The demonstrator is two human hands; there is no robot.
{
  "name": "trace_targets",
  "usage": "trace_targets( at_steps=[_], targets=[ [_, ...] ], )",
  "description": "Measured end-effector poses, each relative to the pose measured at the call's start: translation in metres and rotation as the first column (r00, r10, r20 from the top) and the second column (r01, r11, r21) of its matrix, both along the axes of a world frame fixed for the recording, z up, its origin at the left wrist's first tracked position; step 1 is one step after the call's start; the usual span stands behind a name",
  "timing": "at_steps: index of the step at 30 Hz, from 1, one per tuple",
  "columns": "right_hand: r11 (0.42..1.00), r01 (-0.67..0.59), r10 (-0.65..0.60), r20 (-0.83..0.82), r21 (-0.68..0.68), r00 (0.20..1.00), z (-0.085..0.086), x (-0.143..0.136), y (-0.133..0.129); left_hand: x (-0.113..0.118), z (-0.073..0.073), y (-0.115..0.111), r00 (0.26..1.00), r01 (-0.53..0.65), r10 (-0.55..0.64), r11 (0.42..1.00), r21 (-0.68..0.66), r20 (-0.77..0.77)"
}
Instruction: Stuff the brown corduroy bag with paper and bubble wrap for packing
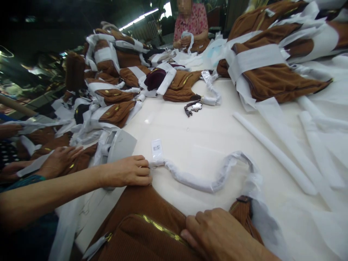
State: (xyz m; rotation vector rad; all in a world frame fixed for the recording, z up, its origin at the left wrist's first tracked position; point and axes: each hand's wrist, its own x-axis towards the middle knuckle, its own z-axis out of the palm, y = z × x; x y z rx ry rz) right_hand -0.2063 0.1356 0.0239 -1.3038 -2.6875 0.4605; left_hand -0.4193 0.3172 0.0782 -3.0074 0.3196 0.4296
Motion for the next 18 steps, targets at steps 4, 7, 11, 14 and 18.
trace_targets(
  at_steps=[4,7,11,14,18],
  targets=[
    [0.999,-0.022,0.02,-0.042,-0.047,0.999,0.003,-0.003,0.002,-0.001,0.003,-0.001,0.999,0.035,-0.035,0.999,-0.002,0.017],
    [0.994,0.0,-0.014,-0.133,-0.105,0.991,0.002,-0.001,0.002,0.009,0.002,-0.006,0.996,0.085,-0.085,0.996,0.011,-0.017],
    [0.994,0.002,-0.022,-0.179,-0.112,0.984,0.001,0.003,-0.002,0.002,0.003,0.011,0.997,0.056,-0.051,0.995,0.088,-0.049],
    [0.997,-0.019,0.004,-0.187,-0.08,0.982,-0.001,0.004,-0.004,-0.013,0.006,0.028,0.998,0.033,-0.027,0.992,0.123,-0.053],
    [0.998,-0.032,0.022,-0.179,-0.054,0.984,-0.004,0.004,-0.004,-0.018,0.004,0.033,0.998,0.039,-0.032,0.991,0.126,-0.06]
  ],
)
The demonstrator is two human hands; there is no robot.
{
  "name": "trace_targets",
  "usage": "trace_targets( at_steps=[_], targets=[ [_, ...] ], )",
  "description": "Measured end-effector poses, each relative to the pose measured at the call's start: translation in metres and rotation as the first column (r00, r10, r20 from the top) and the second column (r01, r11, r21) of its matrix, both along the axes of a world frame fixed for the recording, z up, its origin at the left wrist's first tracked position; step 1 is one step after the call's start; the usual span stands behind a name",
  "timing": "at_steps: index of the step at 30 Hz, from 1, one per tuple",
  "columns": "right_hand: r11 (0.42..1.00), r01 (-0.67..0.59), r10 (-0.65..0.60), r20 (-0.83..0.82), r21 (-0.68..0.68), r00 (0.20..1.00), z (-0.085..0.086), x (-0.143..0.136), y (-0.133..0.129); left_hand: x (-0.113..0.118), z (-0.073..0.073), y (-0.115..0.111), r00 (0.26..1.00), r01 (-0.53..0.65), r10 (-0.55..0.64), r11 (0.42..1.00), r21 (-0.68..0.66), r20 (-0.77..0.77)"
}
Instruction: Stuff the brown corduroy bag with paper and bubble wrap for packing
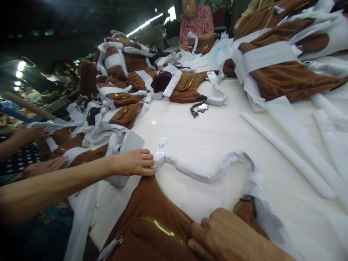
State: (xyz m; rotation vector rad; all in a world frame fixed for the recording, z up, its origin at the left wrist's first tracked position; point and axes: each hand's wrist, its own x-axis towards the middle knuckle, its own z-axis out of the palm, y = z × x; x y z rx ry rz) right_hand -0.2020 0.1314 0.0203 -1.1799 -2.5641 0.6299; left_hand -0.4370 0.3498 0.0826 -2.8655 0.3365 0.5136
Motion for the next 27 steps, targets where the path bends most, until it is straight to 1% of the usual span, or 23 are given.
trace_targets(
  at_steps=[3,6,7,8,9,10,11,12,13,14,15,16,17,18,19,20,22,24,25,27],
  targets=[
    [0.996,0.006,-0.001,0.057,-0.085,0.998,0.002,0.002,0.002,0.002,-0.004,-0.002,0.999,-0.042,0.042,0.999,0.008,0.003],
    [0.987,0.045,-0.029,0.101,-0.155,0.994,0.005,0.004,0.004,0.002,-0.007,-0.013,0.989,-0.142,0.142,0.99,-0.007,0.036],
    [0.984,0.066,-0.048,0.109,-0.165,0.993,0.006,0.005,0.004,0.001,-0.008,-0.019,0.975,-0.209,0.211,0.977,-0.03,0.073],
    [0.981,0.09,-0.07,0.12,-0.172,0.99,0.006,0.005,0.004,-0.001,-0.009,-0.028,0.94,-0.305,0.312,0.95,-0.071,0.136],
    [0.978,0.112,-0.089,0.133,-0.176,0.987,0.007,0.005,0.003,-0.004,-0.01,-0.039,0.871,-0.42,0.441,0.897,-0.136,0.216],
    [0.974,0.137,-0.111,0.148,-0.178,0.983,0.008,0.005,0.001,-0.007,-0.011,-0.051,0.757,-0.538,0.583,0.812,-0.224,0.296],
    [0.97,0.163,-0.134,0.165,-0.179,0.977,0.008,0.004,-0.001,-0.011,-0.014,-0.064,0.601,-0.636,0.715,0.698,-0.329,0.356],
    [0.965,0.191,-0.159,0.179,-0.179,0.971,0.009,0.004,-0.003,-0.017,-0.018,-0.078,0.428,-0.699,0.822,0.565,-0.438,0.377],
    [0.959,0.219,-0.184,0.191,-0.18,0.964,0.011,0.004,-0.006,-0.022,-0.022,-0.093,0.269,-0.725,0.898,0.427,-0.541,0.348],
    [0.952,0.244,-0.207,0.201,-0.183,0.957,0.012,0.003,-0.008,-0.029,-0.028,-0.106,0.148,-0.72,0.95,0.294,-0.629,0.274],
    [0.946,0.265,-0.225,0.209,-0.187,0.952,0.014,0.003,-0.01,-0.034,-0.033,-0.118,0.074,-0.691,0.982,0.174,-0.702,0.172],
    [0.94,0.278,-0.235,0.217,-0.196,0.947,0.017,0.004,-0.01,-0.038,-0.039,-0.129,0.039,-0.643,0.997,0.075,-0.762,0.066],
    [0.935,0.287,-0.239,0.229,-0.207,0.944,0.02,0.005,-0.009,-0.04,-0.044,-0.137,0.032,-0.584,0.999,0.001,-0.812,-0.022],
    [0.93,0.298,-0.244,0.245,-0.214,0.938,0.023,0.007,-0.005,-0.04,-0.049,-0.142,0.035,-0.521,0.997,-0.045,-0.852,-0.075],
    [0.925,0.313,-0.253,0.265,-0.216,0.93,0.026,0.01,0.0,-0.038,-0.052,-0.144,0.033,-0.459,0.996,-0.063,-0.886,-0.088],
    [0.919,0.334,-0.268,0.29,-0.209,0.919,0.029,0.013,0.008,-0.033,-0.054,-0.144,0.018,-0.403,0.997,-0.062,-0.913,-0.076],
    [0.901,0.392,-0.309,0.359,-0.187,0.881,0.034,0.02,0.025,-0.02,-0.056,-0.137,-0.037,-0.331,0.998,-0.051,-0.942,-0.041],
    [0.873,0.447,-0.336,0.425,-0.195,0.841,0.039,0.027,0.038,-0.006,-0.057,-0.127,-0.067,-0.295,0.997,-0.059,-0.954,-0.041],
    [0.859,0.466,-0.34,0.443,-0.213,0.83,0.042,0.03,0.041,-0.001,-0.057,-0.123,-0.07,-0.285,0.996,-0.068,-0.956,-0.05],
    [0.838,0.481,-0.349,0.425,-0.257,0.835,0.048,0.035,0.038,0.005,-0.058,-0.119,-0.05,-0.269,0.996,-0.083,-0.96,-0.072]
  ],
)
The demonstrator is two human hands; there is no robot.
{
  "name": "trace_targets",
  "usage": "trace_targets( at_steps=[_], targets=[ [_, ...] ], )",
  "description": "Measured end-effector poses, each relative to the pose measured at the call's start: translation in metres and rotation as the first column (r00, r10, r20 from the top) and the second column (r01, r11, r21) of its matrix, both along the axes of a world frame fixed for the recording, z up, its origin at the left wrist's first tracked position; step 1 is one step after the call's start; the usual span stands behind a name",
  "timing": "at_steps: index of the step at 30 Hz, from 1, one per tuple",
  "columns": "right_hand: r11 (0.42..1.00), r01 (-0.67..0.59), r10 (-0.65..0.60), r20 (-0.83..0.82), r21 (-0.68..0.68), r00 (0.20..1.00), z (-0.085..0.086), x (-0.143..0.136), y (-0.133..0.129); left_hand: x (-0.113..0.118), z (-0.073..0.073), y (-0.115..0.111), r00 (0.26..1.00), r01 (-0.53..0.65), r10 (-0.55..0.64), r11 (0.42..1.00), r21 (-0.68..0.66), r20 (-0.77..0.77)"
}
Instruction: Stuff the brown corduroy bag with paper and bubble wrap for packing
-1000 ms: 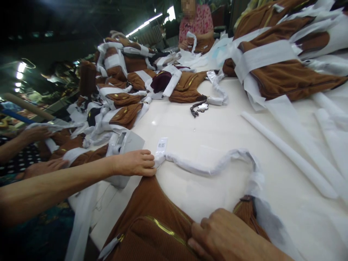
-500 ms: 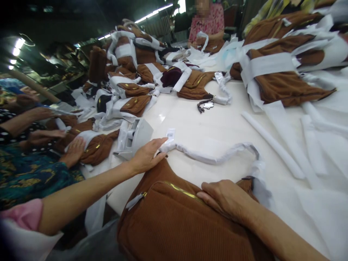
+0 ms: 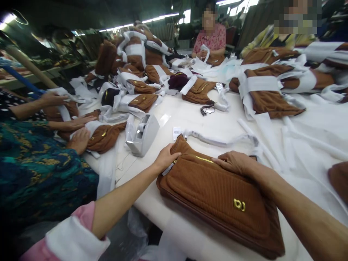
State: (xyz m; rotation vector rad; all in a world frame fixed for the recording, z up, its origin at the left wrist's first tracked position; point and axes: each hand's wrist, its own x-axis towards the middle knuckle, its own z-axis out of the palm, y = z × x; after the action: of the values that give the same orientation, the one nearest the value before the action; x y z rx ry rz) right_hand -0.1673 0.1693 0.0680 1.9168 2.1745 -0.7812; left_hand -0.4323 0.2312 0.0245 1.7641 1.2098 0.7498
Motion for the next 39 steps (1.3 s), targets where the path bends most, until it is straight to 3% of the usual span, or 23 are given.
trace_targets(
  at_steps=[4,9,13,17,19,21,23,24,26,27,28,29,31,32,35,37,39],
  targets=[
    [0.999,0.038,-0.043,-0.147,-0.037,0.988,0.004,-0.001,-0.028,-0.002,-0.002,-0.001,0.984,0.108,-0.106,0.994,-0.01,0.141],
    [0.993,0.117,-0.117,-0.019,0.007,0.993,-0.029,-0.006,-0.048,-0.001,-0.011,0.002,0.981,0.168,-0.171,0.985,0.043,0.094],
    [0.992,0.068,-0.07,0.017,0.11,0.997,-0.053,0.004,-0.024,0.012,-0.027,0.012,0.993,0.076,-0.082,0.994,0.077,0.079],
    [0.987,-0.015,0.002,0.079,0.162,0.997,-0.052,0.018,0.018,0.02,-0.033,0.032,0.997,-0.068,0.065,0.993,0.1,0.036],
    [0.984,-0.03,0.013,0.094,0.174,0.995,-0.049,0.021,0.034,0.019,-0.021,0.037,0.994,-0.113,0.113,0.988,0.103,0.005],
    [0.982,-0.035,0.018,0.092,0.184,0.996,-0.046,0.021,0.042,0.018,0.003,0.03,0.99,-0.136,0.14,0.977,0.162,-0.018],
    [0.983,-0.04,0.025,0.082,0.18,0.996,-0.039,0.023,0.043,0.018,0.031,0.011,0.996,0.03,-0.001,0.945,0.327,-0.087],
    [0.981,-0.039,0.027,0.066,0.189,0.997,-0.033,0.024,0.041,0.019,0.042,-0.002,0.966,0.246,-0.184,0.874,0.419,-0.183],
    [0.957,-0.002,-0.003,0.017,0.291,1.0,-0.016,0.025,0.027,0.023,0.056,-0.029,0.749,0.66,-0.489,0.607,0.442,-0.447],
    [0.921,0.045,-0.045,-0.011,0.387,0.999,-0.005,0.023,0.014,0.025,0.057,-0.041,0.631,0.774,-0.554,0.492,0.398,-0.543],
    [0.859,0.118,-0.112,-0.041,0.498,0.993,0.006,0.019,-0.004,0.027,0.055,-0.049,0.542,0.839,-0.578,0.416,0.352,-0.61],
    [0.772,0.187,-0.183,-0.07,0.607,0.981,0.015,0.01,-0.026,0.028,0.051,-0.055,0.491,0.869,-0.58,0.379,0.318,-0.65],
    [0.6,0.317,-0.328,-0.136,0.735,0.935,0.024,-0.019,-0.079,0.028,0.041,-0.058,0.472,0.877,-0.555,0.372,0.303,-0.685],
    [0.572,0.297,-0.297,-0.145,0.765,0.944,0.022,-0.038,-0.106,0.028,0.036,-0.058,0.477,0.875,-0.542,0.372,0.311,-0.692],
    [0.654,0.017,0.091,-0.101,0.756,0.991,-0.007,-0.095,-0.171,0.026,0.032,-0.054,0.495,0.867,-0.513,0.346,0.359,-0.701],
    [0.653,-0.123,0.189,-0.004,0.747,0.982,-0.035,-0.115,-0.185,0.024,0.036,-0.057,0.521,0.852,-0.477,0.348,0.392,-0.708],
    [0.678,-0.192,0.196,0.078,0.709,0.978,-0.058,-0.117,-0.176,0.023,0.043,-0.065,0.564,0.821,-0.417,0.381,0.426,-0.713]
  ],
)
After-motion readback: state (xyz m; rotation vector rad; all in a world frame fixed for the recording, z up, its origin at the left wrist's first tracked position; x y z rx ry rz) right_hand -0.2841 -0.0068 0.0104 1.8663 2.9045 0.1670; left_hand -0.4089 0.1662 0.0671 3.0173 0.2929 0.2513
